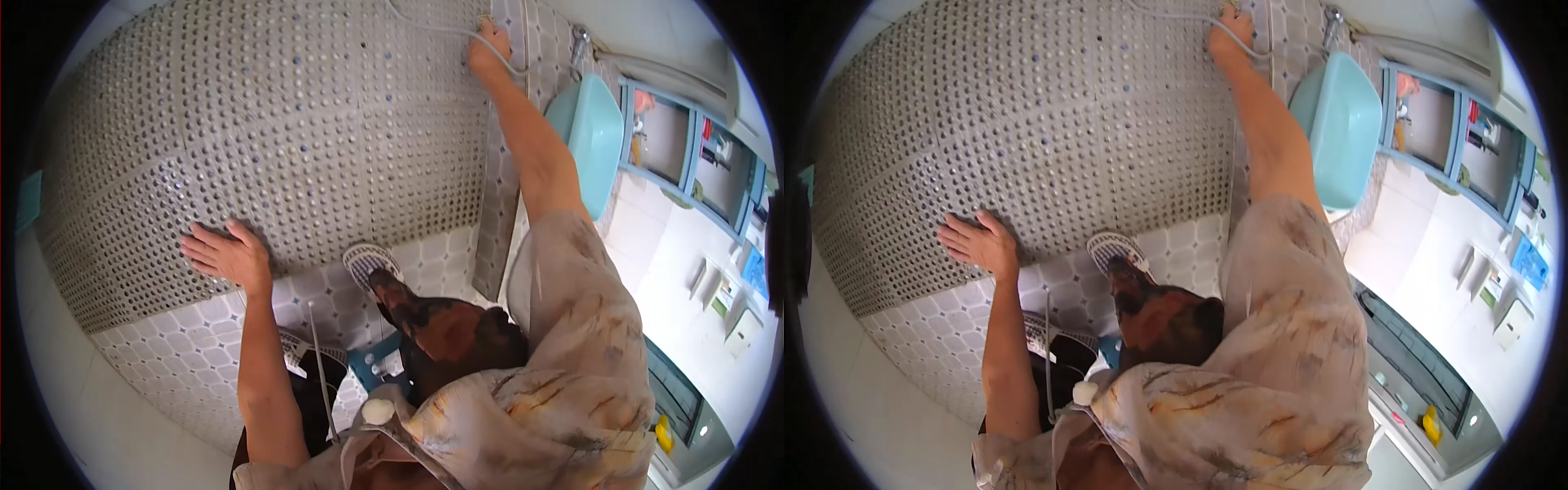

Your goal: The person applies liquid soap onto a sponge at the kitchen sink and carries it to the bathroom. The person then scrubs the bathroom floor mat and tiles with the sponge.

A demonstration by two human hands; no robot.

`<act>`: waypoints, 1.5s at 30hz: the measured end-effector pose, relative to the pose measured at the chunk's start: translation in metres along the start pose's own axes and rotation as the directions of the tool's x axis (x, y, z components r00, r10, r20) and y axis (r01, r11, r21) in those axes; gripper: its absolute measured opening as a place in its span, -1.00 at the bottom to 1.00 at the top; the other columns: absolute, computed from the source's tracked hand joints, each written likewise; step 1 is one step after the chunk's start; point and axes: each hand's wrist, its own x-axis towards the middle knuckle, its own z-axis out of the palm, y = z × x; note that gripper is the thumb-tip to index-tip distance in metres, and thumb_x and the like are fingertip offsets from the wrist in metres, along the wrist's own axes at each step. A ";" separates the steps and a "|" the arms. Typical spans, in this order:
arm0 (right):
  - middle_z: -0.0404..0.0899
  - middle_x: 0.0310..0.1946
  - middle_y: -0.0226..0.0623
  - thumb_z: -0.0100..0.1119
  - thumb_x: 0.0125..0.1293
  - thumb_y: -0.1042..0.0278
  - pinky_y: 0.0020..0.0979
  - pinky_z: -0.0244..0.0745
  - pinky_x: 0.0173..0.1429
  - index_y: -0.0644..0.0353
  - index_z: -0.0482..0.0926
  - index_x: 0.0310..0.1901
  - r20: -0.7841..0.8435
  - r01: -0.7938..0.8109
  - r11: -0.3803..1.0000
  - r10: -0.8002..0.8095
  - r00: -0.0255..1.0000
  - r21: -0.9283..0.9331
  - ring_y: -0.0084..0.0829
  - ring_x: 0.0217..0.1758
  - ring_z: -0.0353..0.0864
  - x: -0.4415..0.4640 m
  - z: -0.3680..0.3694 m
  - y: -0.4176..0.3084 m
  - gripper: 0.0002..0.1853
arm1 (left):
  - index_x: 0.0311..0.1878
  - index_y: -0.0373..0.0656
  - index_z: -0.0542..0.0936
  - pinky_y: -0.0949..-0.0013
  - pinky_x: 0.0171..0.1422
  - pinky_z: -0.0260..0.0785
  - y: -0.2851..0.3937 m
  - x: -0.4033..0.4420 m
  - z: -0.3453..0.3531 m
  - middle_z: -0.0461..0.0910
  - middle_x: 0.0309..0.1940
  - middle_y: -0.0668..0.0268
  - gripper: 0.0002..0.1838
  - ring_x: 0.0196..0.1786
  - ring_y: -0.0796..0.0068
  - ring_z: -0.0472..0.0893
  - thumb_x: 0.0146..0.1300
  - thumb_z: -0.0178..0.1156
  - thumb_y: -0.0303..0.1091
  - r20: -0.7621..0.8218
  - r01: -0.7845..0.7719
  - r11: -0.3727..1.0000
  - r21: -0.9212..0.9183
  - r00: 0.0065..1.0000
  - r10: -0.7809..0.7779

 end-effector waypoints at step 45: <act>0.57 -0.24 -0.37 0.09 0.39 0.21 -0.21 0.57 -0.29 -0.04 0.61 -0.15 0.186 0.554 0.683 -0.537 0.823 -0.477 -0.24 -0.16 0.62 -0.225 0.015 0.000 -0.86 | 0.52 -0.30 0.10 -0.25 0.58 -0.32 -0.003 0.004 0.012 -0.04 0.54 -0.19 -0.18 0.59 -0.22 -0.12 0.42 -0.14 0.17 -0.080 -0.016 1.000 -0.019 0.997 0.015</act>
